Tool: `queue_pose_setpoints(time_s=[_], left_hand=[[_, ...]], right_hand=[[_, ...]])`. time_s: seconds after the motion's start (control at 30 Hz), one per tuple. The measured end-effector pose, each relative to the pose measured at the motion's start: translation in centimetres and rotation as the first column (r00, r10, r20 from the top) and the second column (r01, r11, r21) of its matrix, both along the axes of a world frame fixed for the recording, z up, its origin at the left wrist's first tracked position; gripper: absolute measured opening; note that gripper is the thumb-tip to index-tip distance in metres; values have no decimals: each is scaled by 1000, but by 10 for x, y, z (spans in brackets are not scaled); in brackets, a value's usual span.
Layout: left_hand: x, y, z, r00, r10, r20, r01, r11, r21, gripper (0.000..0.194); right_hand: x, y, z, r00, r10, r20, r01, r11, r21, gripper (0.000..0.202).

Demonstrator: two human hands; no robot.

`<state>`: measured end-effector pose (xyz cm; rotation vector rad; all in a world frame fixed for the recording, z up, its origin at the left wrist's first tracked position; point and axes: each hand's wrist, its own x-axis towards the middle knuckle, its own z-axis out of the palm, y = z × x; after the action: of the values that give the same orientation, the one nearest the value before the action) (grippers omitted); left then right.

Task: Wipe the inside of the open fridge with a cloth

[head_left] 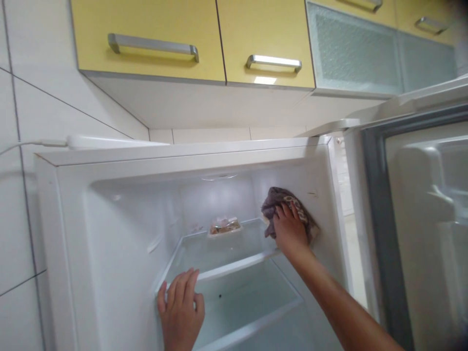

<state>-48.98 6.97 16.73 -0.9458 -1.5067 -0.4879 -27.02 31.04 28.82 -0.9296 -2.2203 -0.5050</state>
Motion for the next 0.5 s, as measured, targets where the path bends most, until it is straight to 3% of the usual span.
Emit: queue_pose_setpoints(time_s=[0.1,0.2,0.33,0.5], left_hand=[[-1,0,1,1000,-18,-23,18,1000,8,40],[-3,1,1,998,-24,-50,26,999,24,40],[-8,3,-1,997,-21,-80,24,999,42,38],[-13,5,-5,994,-19,-109,25,998,54,38]], right_hand=[[19,-14,-27,1000,-27,-5,27,1000,0,33],[26,-18,-42,999,-36,-17,36,999,29,36],[9,0,-38,999,1,53,-3,999,39,32],[-46,46,-23,982,51,181,-60,997,47,31]])
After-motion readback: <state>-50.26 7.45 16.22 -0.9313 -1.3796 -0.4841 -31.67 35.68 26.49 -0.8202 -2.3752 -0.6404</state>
